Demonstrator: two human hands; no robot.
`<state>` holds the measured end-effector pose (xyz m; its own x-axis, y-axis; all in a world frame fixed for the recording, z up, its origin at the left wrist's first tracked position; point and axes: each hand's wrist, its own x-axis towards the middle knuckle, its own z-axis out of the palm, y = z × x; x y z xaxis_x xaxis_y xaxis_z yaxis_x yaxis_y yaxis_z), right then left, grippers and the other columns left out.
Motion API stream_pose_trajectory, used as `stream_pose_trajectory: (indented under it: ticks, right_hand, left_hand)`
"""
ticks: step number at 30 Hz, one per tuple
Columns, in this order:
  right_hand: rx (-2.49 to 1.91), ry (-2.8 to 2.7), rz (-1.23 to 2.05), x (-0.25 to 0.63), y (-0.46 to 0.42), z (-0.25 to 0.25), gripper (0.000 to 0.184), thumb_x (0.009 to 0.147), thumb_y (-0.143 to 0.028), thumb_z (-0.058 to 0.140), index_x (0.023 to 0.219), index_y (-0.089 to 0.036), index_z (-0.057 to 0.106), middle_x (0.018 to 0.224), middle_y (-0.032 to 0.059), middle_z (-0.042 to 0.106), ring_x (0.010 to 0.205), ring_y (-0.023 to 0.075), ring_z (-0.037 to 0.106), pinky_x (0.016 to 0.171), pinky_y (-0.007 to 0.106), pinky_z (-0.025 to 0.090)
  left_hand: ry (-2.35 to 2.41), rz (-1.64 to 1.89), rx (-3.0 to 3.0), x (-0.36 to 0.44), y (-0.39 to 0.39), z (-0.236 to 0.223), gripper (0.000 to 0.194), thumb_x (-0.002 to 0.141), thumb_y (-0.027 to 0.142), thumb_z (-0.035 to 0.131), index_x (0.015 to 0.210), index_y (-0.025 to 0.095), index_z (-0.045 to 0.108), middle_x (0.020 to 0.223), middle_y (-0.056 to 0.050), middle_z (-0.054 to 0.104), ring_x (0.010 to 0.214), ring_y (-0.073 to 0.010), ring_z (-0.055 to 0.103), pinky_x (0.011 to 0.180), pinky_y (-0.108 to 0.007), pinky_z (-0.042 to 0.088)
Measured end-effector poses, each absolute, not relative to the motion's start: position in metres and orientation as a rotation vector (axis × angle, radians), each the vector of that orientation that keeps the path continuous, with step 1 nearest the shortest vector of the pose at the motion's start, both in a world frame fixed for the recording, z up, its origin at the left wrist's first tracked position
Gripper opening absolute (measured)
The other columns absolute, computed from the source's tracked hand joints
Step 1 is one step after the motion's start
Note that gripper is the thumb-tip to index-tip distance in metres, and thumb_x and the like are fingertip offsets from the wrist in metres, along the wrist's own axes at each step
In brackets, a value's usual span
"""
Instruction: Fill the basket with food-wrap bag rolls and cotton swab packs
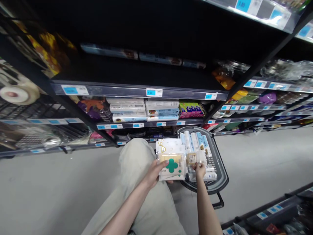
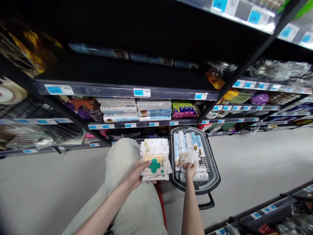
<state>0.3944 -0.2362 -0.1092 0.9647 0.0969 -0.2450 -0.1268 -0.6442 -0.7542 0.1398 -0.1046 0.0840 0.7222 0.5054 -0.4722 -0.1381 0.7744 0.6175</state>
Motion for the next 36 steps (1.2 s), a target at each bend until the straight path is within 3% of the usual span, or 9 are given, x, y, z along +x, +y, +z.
stream_pose_trajectory:
  ticks: [7, 15, 20, 25, 27, 31, 36]
  right_hand:
    - [-2.397, 0.099, 0.436, 0.397, -0.234, -0.124, 0.025, 0.088, -0.034, 0.055, 0.105, -0.015, 0.058, 0.104, 0.0056, 0.061, 0.089, 0.0165, 0.060, 0.078, 0.036, 0.051]
    - [-2.405, 0.055, 0.320, 0.395, -0.234, -0.103, 0.027, 0.087, -0.034, 0.056, 0.105, -0.014, 0.057, 0.105, 0.0060, 0.060, 0.092, 0.0179, 0.059, 0.081, 0.039, 0.049]
    - [-2.256, -0.094, 0.188, 0.372, -0.228, -0.059, 0.029, 0.086, -0.042, 0.053, 0.095, -0.014, 0.056, 0.092, 0.0048, 0.059, 0.084, 0.0173, 0.057, 0.080, 0.037, 0.045]
    - [-1.952, -0.442, 0.353, 0.330, -0.226, 0.023, 0.045, 0.081, -0.061, 0.039, 0.086, -0.019, 0.053, 0.067, -0.0006, 0.053, 0.058, 0.0145, 0.049, 0.059, 0.029, 0.043]
    - [-1.855, -0.591, 0.468, 0.311, -0.225, 0.057, 0.042, 0.077, -0.059, 0.046, 0.084, -0.019, 0.056, 0.063, -0.0022, 0.050, 0.056, 0.0137, 0.047, 0.057, 0.027, 0.041]
    - [-1.883, -0.879, 0.468, 0.278, -0.217, 0.100, 0.037, 0.066, -0.042, 0.069, 0.093, -0.020, 0.058, 0.073, -0.0011, 0.053, 0.068, 0.0160, 0.049, 0.066, 0.029, 0.042]
    - [-1.982, -0.855, 0.482, 0.264, -0.207, 0.107, 0.026, 0.070, -0.039, 0.067, 0.084, -0.020, 0.058, 0.068, -0.0012, 0.056, 0.064, 0.0158, 0.049, 0.061, 0.027, 0.041]
  left_hand:
    - [0.705, 0.362, 0.597, 0.141, -0.104, 0.087, 0.063, 0.064, 0.040, 0.075, 0.114, 0.007, 0.056, 0.089, -0.017, 0.072, 0.067, -0.0289, 0.069, 0.041, -0.031, 0.054]
    - [0.693, 0.363, 0.597, 0.142, -0.103, 0.085, 0.063, 0.064, 0.040, 0.075, 0.114, 0.007, 0.056, 0.086, -0.016, 0.072, 0.066, -0.0288, 0.068, 0.040, -0.031, 0.054]
    - [0.693, 0.366, 0.598, 0.142, -0.103, 0.087, 0.063, 0.064, 0.040, 0.075, 0.115, 0.007, 0.057, 0.088, -0.016, 0.071, 0.066, -0.0283, 0.068, 0.040, -0.030, 0.054]
    - [0.666, 0.366, 0.597, 0.142, -0.104, 0.085, 0.063, 0.065, 0.038, 0.074, 0.115, 0.006, 0.056, 0.089, -0.017, 0.071, 0.066, -0.0287, 0.068, 0.038, -0.031, 0.053]
    - [0.656, 0.365, 0.610, 0.141, -0.104, 0.084, 0.060, 0.066, 0.038, 0.074, 0.113, 0.005, 0.057, 0.088, -0.017, 0.072, 0.063, -0.0282, 0.068, 0.039, -0.032, 0.054]
    - [0.658, 0.366, 0.647, 0.142, -0.105, 0.083, 0.056, 0.067, 0.038, 0.073, 0.110, 0.006, 0.060, 0.091, -0.017, 0.072, 0.063, -0.0282, 0.068, 0.040, -0.034, 0.055]
    - [0.648, 0.373, 0.668, 0.141, -0.106, 0.081, 0.062, 0.065, 0.041, 0.075, 0.114, 0.008, 0.058, 0.095, -0.017, 0.071, 0.065, -0.0279, 0.068, 0.041, -0.033, 0.055]
